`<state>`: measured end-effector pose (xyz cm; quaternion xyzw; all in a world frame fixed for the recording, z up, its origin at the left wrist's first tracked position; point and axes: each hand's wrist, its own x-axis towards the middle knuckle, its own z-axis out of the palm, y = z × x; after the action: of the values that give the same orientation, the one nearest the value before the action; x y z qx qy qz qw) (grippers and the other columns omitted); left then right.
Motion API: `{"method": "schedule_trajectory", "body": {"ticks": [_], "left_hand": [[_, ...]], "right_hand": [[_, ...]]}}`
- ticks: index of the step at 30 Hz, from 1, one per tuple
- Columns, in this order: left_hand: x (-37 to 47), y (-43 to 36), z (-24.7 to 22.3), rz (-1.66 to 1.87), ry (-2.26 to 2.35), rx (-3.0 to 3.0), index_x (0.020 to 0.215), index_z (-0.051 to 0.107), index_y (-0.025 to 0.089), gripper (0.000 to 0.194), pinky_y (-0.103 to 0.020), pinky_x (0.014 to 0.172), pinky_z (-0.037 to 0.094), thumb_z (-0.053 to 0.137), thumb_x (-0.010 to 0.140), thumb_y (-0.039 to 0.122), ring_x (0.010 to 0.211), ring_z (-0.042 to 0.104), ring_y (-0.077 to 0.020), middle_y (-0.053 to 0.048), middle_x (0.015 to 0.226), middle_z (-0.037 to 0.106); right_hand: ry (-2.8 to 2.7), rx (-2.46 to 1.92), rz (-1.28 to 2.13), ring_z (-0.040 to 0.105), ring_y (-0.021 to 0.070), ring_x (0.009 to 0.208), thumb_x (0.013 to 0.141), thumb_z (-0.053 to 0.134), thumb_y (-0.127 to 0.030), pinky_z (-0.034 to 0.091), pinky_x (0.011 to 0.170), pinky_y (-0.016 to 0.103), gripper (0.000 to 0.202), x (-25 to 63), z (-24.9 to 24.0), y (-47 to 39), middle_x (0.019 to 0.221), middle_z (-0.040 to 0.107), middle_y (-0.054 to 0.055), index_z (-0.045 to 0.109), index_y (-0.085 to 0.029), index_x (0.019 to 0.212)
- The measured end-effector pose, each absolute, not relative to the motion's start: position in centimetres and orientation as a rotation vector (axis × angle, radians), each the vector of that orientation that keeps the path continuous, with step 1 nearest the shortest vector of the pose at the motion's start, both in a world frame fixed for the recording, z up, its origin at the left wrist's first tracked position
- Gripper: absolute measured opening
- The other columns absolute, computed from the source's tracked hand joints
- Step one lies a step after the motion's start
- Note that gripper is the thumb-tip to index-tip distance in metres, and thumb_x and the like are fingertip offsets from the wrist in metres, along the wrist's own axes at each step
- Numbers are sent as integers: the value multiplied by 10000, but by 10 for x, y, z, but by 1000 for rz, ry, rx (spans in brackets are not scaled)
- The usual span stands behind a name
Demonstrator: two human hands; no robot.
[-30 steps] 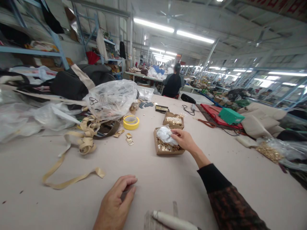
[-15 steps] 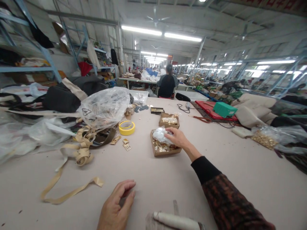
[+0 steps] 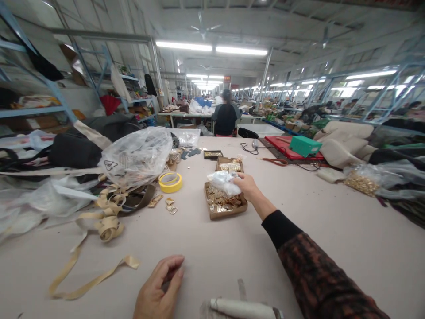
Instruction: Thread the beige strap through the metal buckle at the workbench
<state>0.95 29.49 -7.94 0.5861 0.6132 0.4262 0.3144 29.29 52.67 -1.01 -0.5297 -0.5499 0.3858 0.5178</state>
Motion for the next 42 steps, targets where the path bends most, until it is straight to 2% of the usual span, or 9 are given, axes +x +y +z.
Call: {"method": "schedule_trajectory", "body": {"ticks": [5,9,11,15,22,26,29,34,42], "left_hand": [[16,294,-75,1200,1483,1283,1118,643,195,491,-388,969,511,670,797,565,1060,624,-260,-106,1152,648],[39,286,-43,1395,1047,768,1410,391,254,824,-427,959,516,734,744,596,1155,584,-279,-144,1400,482],[50,280,-22,1472,766,535,1435,354,309,792,-425,978,506,680,788,629,1217,540,-267,-102,1432,460],[56,262,9,1643,553,196,1232,584,166,469,-322,897,542,439,973,529,1090,616,-225,-112,1235,621],[36,212,26,1624,551,-84,1104,631,159,420,-319,750,579,333,1020,442,877,678,-201,-75,1031,700],[34,195,21,1591,552,-104,1103,622,153,366,-302,709,578,388,1007,417,818,681,-189,-79,1011,697],[32,185,11,1549,571,-153,1114,602,171,318,-308,663,575,435,990,412,757,681,-187,-59,947,698],[27,170,2,1521,552,-190,1122,592,178,335,-310,596,557,442,981,442,759,681,-205,-54,949,693],[28,162,-6,1438,467,-171,1051,620,130,381,-257,483,486,429,985,453,632,649,-177,-56,834,687]], "right_hand": [[-1240,-1103,1189,576,189,553,521,709,-348,446,494,273,399,277,25,486,681,661,44,678,-134,856],[-1263,-1037,1288,553,166,564,545,718,-300,417,492,247,323,237,38,423,692,652,6,684,-158,833],[-1348,-1046,1292,561,174,594,590,702,-304,423,507,249,262,213,35,386,686,643,-5,675,-170,813],[-1601,-1078,1227,635,258,894,672,679,-370,520,766,346,436,178,28,320,984,705,55,667,-179,1064],[-1706,-963,1292,550,295,1184,804,600,-456,431,1028,440,484,167,31,268,1250,637,69,647,-208,1217],[-1607,-1028,1456,640,266,909,658,787,-428,526,795,371,586,163,29,263,982,707,67,679,-165,1171],[-1366,-1014,1528,561,158,623,580,855,-408,453,552,268,606,164,23,265,782,664,19,696,-156,1108],[-1453,-890,1363,530,145,611,690,818,-412,440,560,274,472,175,31,248,750,625,4,707,-194,1093],[-2361,-596,613,608,243,1035,856,638,-152,533,877,366,217,170,42,205,1183,589,95,653,-229,1059]]}}
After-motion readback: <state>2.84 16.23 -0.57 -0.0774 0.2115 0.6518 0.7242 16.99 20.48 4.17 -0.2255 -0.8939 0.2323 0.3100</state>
